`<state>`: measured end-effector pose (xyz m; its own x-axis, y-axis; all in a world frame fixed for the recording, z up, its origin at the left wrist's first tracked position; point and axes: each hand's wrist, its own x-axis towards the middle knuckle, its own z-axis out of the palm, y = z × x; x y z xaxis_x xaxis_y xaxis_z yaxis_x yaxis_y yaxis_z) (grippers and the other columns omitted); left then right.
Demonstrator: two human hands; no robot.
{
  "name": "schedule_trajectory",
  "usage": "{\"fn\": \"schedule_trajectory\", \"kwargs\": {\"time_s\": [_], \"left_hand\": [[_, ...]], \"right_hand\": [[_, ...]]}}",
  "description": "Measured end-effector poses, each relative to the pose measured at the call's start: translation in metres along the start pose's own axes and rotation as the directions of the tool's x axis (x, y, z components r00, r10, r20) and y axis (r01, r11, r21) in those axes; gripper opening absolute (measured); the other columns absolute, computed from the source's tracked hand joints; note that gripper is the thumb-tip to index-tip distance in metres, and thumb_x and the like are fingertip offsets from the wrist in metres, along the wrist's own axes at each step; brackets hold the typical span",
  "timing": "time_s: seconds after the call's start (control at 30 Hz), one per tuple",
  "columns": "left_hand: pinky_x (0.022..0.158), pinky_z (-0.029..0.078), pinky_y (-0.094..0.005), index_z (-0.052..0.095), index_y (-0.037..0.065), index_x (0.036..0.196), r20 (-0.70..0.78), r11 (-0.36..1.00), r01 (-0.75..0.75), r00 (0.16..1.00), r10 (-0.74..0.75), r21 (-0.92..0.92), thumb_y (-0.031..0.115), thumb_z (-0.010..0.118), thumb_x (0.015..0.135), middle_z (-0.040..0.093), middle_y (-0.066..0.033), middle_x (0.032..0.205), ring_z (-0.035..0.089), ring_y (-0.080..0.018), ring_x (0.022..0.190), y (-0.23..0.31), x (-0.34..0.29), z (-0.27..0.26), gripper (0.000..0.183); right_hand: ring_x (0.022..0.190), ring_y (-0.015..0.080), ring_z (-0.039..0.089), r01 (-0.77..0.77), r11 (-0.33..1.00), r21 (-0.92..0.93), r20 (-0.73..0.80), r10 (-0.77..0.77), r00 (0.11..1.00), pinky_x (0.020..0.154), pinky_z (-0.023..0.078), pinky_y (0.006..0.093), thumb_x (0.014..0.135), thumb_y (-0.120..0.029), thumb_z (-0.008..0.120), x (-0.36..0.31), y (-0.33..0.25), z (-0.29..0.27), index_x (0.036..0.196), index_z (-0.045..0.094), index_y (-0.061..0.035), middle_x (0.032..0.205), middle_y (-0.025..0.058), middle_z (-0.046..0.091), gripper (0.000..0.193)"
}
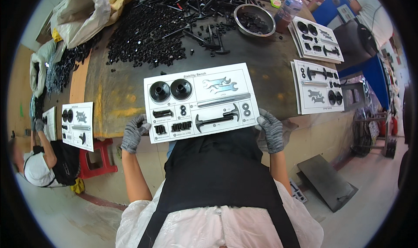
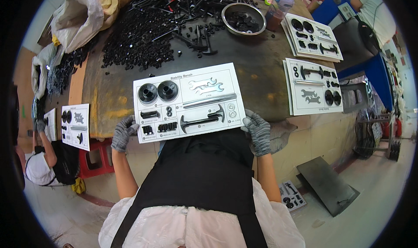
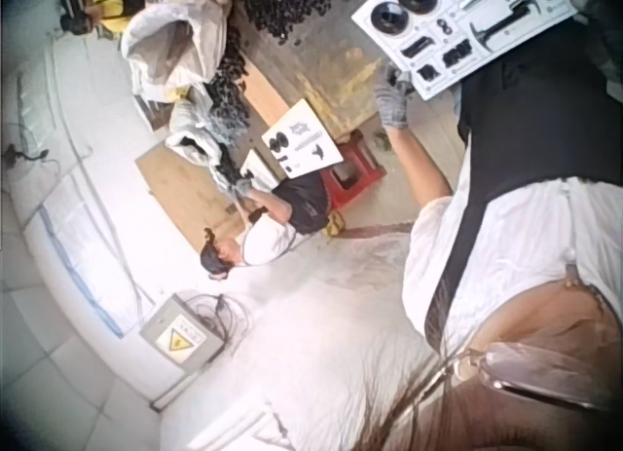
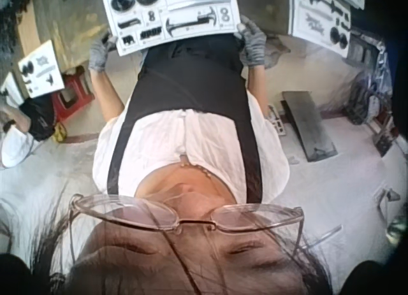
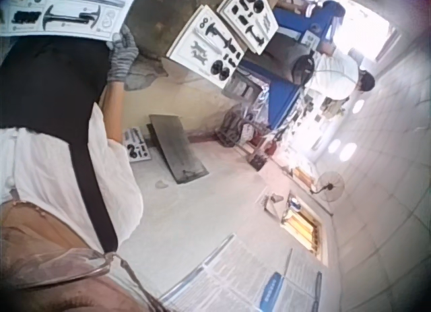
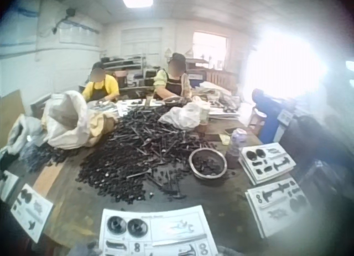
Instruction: The person picks small black hardware components from a large pile and places them into designated slots on a white cardboard backing. They repeat this process for multiple kits, stacking completed units to the side.
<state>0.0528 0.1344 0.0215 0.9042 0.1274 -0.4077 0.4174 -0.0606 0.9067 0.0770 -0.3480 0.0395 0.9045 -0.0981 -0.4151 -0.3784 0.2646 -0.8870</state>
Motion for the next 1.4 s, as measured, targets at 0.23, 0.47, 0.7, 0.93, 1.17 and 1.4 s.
{"fn": "schedule_trajectory", "kwargs": {"time_s": [0.23,0.47,0.7,0.93,1.17,1.4], "left_hand": [[0.065,0.051,-0.0245,0.064,0.002,0.107,0.158,0.995,-0.095,0.983,0.096,-0.011,0.007,0.073,0.080,0.063,0.0006,0.086,0.058,-0.0092,0.072,0.065,-0.008,0.062,0.028],[0.063,0.045,-0.0265,0.061,0.004,0.098,0.355,0.950,-0.289,0.906,0.232,0.119,0.019,0.076,0.079,0.053,0.0022,0.076,0.052,-0.0090,0.069,0.136,0.019,0.218,0.028],[0.061,0.049,-0.0219,0.051,0.011,0.088,0.610,0.944,0.028,0.770,0.189,-0.328,-0.005,0.070,0.082,0.044,0.0074,0.073,0.050,-0.0048,0.069,0.111,0.089,0.413,0.025],[0.056,0.050,-0.0243,0.051,0.012,0.088,0.594,0.956,0.109,0.801,0.078,-0.272,-0.008,0.071,0.079,0.047,0.0066,0.070,0.051,-0.0075,0.062,0.114,0.081,0.532,0.029],[0.062,0.052,-0.0248,0.059,0.004,0.106,0.574,0.994,0.046,0.819,0.020,-0.101,0.001,0.070,0.084,0.062,-0.0012,0.085,0.060,-0.0116,0.071,0.106,0.080,0.540,0.024],[0.064,0.050,-0.0259,0.059,0.003,0.118,0.668,0.980,-0.111,0.719,0.193,-0.163,0.012,0.054,0.098,0.062,-0.0049,0.088,0.056,-0.0108,0.069,0.106,0.087,0.436,0.023]], "right_hand": [[0.087,0.0075,0.063,0.085,0.994,-0.068,-0.117,-0.093,0.989,0.069,0.052,0.0174,0.088,-0.020,0.069,-0.016,-0.059,-0.063,0.127,0.058,0.0018,0.107,0.0049,0.067,0.045],[0.097,0.0108,0.060,0.374,0.927,-0.026,-0.352,-0.359,0.864,0.079,0.052,0.0224,0.091,-0.017,0.064,0.018,-0.105,-0.193,0.128,0.060,-0.0050,0.116,0.0024,0.063,0.039],[0.081,0.0088,0.065,0.517,0.846,0.130,-0.685,-0.300,0.664,0.071,0.056,0.0232,0.092,-0.018,0.066,0.097,-0.140,-0.357,0.123,0.064,-0.0075,0.104,-0.0002,0.068,0.033],[0.063,0.0059,0.058,0.557,0.827,0.079,-0.841,-0.246,0.483,0.058,0.052,0.0198,0.089,-0.021,0.070,0.131,-0.157,-0.472,0.106,0.069,-0.0131,0.083,-0.0033,0.066,0.019],[0.062,0.0092,0.060,0.527,0.826,0.200,-0.816,-0.157,0.556,0.058,0.054,0.0221,0.093,-0.021,0.066,0.149,-0.121,-0.505,0.102,0.068,-0.0100,0.081,-0.0020,0.067,0.015],[0.101,0.0174,0.064,0.566,0.811,0.148,-0.841,-0.198,0.503,0.088,0.054,0.0304,0.096,-0.022,0.059,0.139,-0.111,-0.502,0.124,0.059,-0.0043,0.115,0.0051,0.065,0.033]]}}
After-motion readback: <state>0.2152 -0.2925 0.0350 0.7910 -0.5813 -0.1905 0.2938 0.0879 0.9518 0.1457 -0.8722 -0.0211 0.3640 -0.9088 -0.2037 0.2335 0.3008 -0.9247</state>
